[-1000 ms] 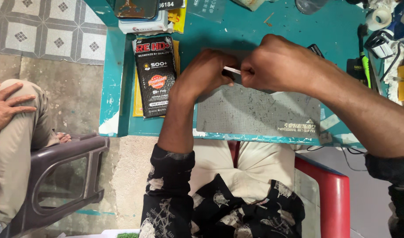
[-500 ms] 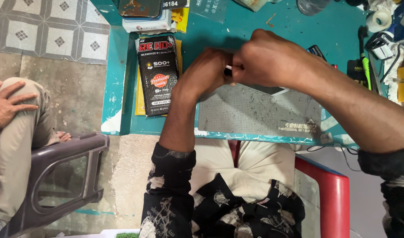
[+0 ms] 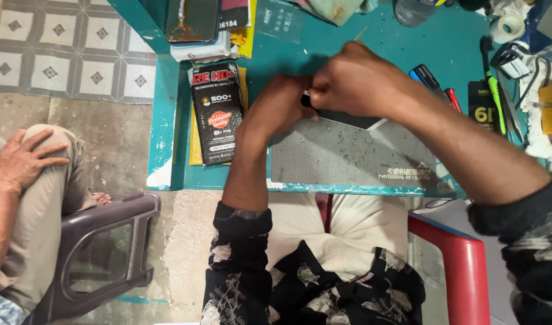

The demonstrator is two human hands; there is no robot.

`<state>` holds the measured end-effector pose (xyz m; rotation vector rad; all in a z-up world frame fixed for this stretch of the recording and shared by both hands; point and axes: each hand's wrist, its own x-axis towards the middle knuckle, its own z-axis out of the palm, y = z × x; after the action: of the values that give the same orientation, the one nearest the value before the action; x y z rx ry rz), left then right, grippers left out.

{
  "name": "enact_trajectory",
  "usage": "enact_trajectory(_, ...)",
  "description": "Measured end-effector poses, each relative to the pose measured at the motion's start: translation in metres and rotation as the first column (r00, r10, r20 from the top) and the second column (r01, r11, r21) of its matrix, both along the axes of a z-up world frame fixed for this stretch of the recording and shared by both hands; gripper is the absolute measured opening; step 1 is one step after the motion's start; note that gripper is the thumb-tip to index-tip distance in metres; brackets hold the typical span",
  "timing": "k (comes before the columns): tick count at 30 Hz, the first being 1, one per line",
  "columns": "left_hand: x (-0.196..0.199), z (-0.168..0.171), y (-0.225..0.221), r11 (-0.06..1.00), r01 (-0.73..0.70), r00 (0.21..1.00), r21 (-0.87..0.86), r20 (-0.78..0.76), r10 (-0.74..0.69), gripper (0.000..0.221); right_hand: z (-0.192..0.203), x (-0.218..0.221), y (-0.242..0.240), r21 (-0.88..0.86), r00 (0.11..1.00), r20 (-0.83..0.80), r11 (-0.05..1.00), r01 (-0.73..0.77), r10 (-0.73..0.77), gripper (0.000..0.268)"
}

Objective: The person uses a prying tool to separate the smartphone screen from the frame and then uses a screwdriver to remove screws from the internal chassis. The screen is set aside, and the person continues to unscrew components inside the phone.

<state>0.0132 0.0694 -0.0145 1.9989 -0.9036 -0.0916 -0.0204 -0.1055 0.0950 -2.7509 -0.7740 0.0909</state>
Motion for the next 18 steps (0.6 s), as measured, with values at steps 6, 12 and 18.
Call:
enact_trajectory(6, -0.009, 0.017, 0.006, 0.939, -0.203, 0.979, -0.277, -0.09, 0.185, 0.035, 0.005, -0.052, -0.027, 0.294, 0.933, 0.355, 0.955, -0.047, -0.064, 0.009)
enact_trajectory(12, -0.024, 0.012, -0.016, 0.628, 0.138, 0.907, -0.766, -0.157, -0.39, 0.029, -0.018, -0.099, -0.028, 0.501, 0.81, 0.484, 0.864, 0.053, -0.33, 0.005)
enact_trajectory(18, -0.043, 0.017, -0.028, 0.664, 0.123, 0.937, -0.737, -0.133, -0.322, 0.025, -0.035, -0.113, -0.02, 0.623, 0.769, 0.428, 0.772, 0.13, -0.475, 0.01)
